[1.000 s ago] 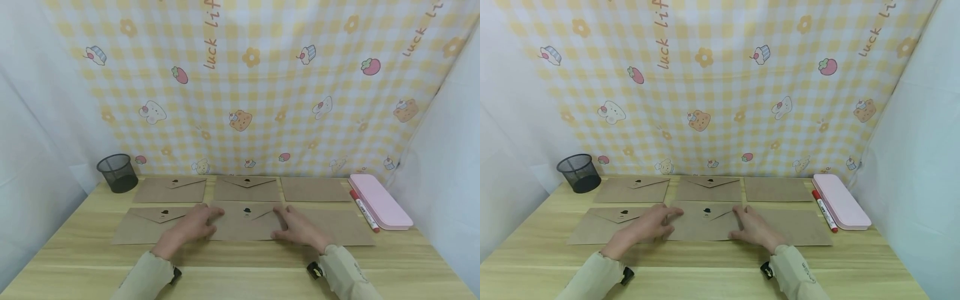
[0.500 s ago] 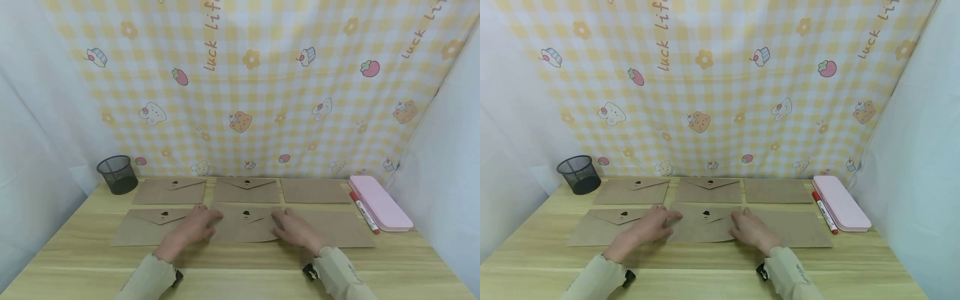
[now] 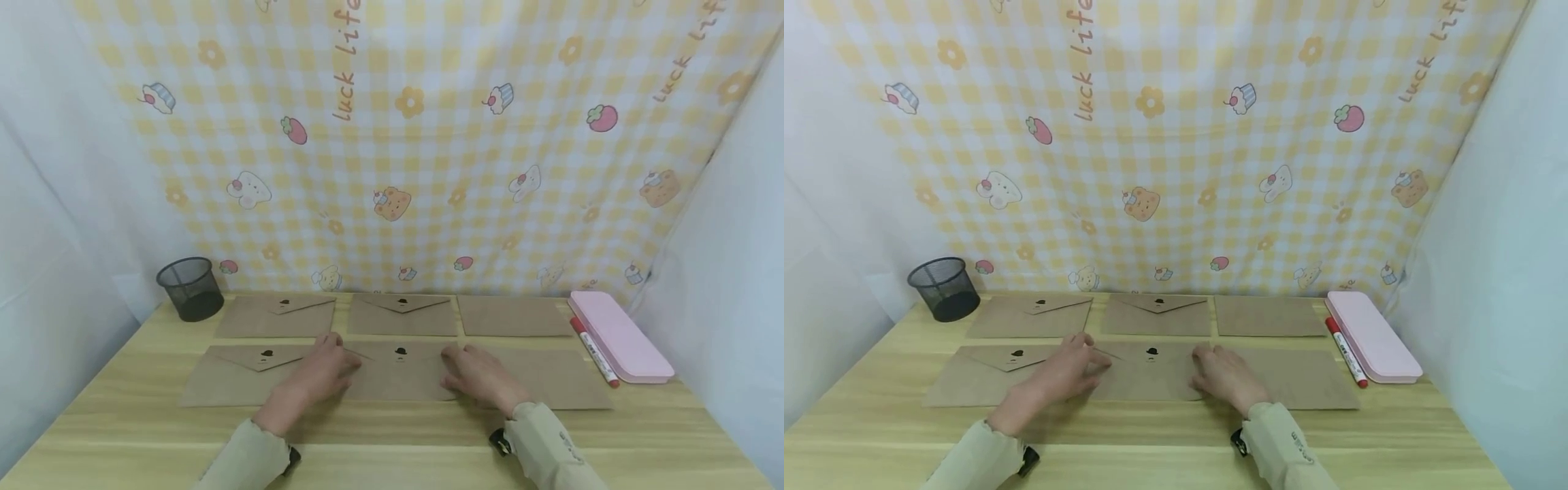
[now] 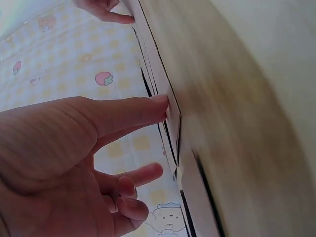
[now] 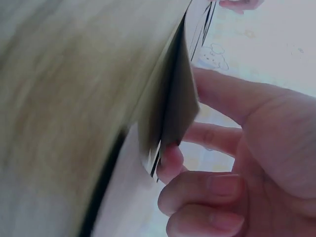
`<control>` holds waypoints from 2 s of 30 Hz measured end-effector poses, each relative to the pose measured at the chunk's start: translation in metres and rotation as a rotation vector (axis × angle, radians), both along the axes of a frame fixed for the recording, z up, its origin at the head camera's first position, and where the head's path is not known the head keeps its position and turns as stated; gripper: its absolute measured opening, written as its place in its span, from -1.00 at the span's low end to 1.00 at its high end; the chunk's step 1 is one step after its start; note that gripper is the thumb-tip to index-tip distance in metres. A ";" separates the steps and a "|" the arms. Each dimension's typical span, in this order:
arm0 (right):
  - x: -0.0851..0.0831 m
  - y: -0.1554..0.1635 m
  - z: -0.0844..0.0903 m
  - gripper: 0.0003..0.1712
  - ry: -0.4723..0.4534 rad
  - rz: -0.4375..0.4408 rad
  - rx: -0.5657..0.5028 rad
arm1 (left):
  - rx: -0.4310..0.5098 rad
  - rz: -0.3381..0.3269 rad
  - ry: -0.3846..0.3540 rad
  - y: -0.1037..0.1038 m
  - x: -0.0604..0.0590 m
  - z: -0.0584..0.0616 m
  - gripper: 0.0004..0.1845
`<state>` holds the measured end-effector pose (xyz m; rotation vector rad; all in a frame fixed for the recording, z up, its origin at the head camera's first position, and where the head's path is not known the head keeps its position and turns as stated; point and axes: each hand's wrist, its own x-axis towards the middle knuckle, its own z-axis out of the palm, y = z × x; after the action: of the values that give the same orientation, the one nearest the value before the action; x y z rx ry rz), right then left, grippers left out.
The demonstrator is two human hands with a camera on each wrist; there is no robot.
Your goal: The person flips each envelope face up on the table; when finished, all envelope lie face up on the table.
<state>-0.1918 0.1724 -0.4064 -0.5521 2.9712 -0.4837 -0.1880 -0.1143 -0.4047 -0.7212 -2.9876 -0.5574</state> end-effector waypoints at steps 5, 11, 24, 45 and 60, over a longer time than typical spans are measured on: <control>-0.003 0.004 -0.002 -0.45 0.009 -0.021 -0.010 | 0.041 -0.089 0.087 0.003 -0.006 -0.003 -0.71; -0.006 0.034 0.016 -0.51 0.025 -0.069 -0.144 | 0.172 -0.145 0.215 0.019 -0.015 0.012 -0.80; -0.034 0.182 0.040 -0.65 0.097 -0.077 -0.065 | 0.119 -0.358 -0.101 0.133 -0.079 0.034 -0.75; -0.087 0.188 0.011 -0.54 -0.009 0.072 0.077 | -0.012 -0.242 -0.241 0.215 -0.113 0.000 -0.83; -0.087 0.198 0.005 -0.72 0.198 0.033 0.169 | 0.020 -0.261 -0.258 0.214 -0.119 0.001 -0.73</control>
<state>-0.2789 0.3699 -0.4018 -0.6653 3.1422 -0.1813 -0.3071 0.0994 -0.4038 -1.1293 -3.1329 -0.7427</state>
